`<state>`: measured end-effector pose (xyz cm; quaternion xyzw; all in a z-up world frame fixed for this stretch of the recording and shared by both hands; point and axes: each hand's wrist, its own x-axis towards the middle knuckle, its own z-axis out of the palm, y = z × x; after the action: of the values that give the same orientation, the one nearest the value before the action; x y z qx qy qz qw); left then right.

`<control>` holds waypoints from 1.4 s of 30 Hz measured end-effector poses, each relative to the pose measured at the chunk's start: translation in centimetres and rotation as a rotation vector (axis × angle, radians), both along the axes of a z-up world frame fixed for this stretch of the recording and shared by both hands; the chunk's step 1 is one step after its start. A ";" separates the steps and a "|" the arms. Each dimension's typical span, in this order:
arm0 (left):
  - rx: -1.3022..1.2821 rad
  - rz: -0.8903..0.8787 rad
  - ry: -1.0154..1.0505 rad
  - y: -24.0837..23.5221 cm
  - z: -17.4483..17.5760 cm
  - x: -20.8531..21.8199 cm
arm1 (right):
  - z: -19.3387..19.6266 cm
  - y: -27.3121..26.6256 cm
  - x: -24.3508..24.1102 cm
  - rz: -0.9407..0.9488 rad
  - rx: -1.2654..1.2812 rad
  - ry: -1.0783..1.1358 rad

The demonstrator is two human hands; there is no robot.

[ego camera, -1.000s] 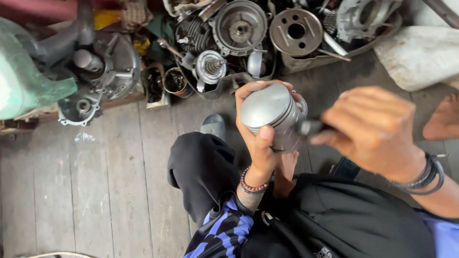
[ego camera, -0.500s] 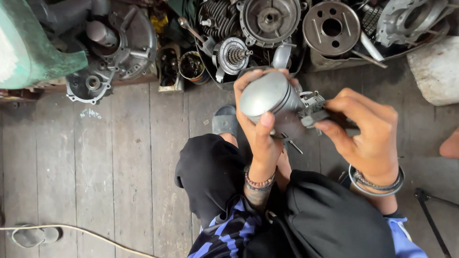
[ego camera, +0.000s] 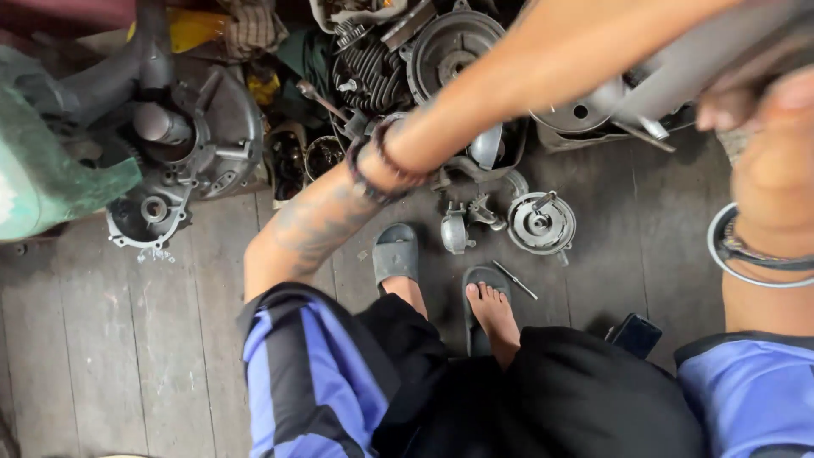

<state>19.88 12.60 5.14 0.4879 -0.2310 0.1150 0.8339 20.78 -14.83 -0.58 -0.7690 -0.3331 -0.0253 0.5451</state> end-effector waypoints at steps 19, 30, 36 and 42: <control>0.605 0.425 0.137 2.0 -23.0 -8.2 | -8.6 3.8 -3.0 -0.119 -0.381 0.537; 0.966 0.379 0.038 4.0 -19.5 -8.8 | -8.8 8.4 -5.4 0.079 -0.635 0.188; 0.923 0.444 0.051 3.8 -19.2 -9.0 | -8.9 8.0 -5.0 0.120 -0.712 0.016; 0.928 0.396 0.031 3.9 -18.3 -9.9 | -8.6 7.9 -6.5 0.238 -0.723 -0.045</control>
<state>9.98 16.49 -13.16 0.8434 -0.1481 0.1489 0.4946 14.24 -6.94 -9.15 -0.8668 -0.4193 0.1404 0.2305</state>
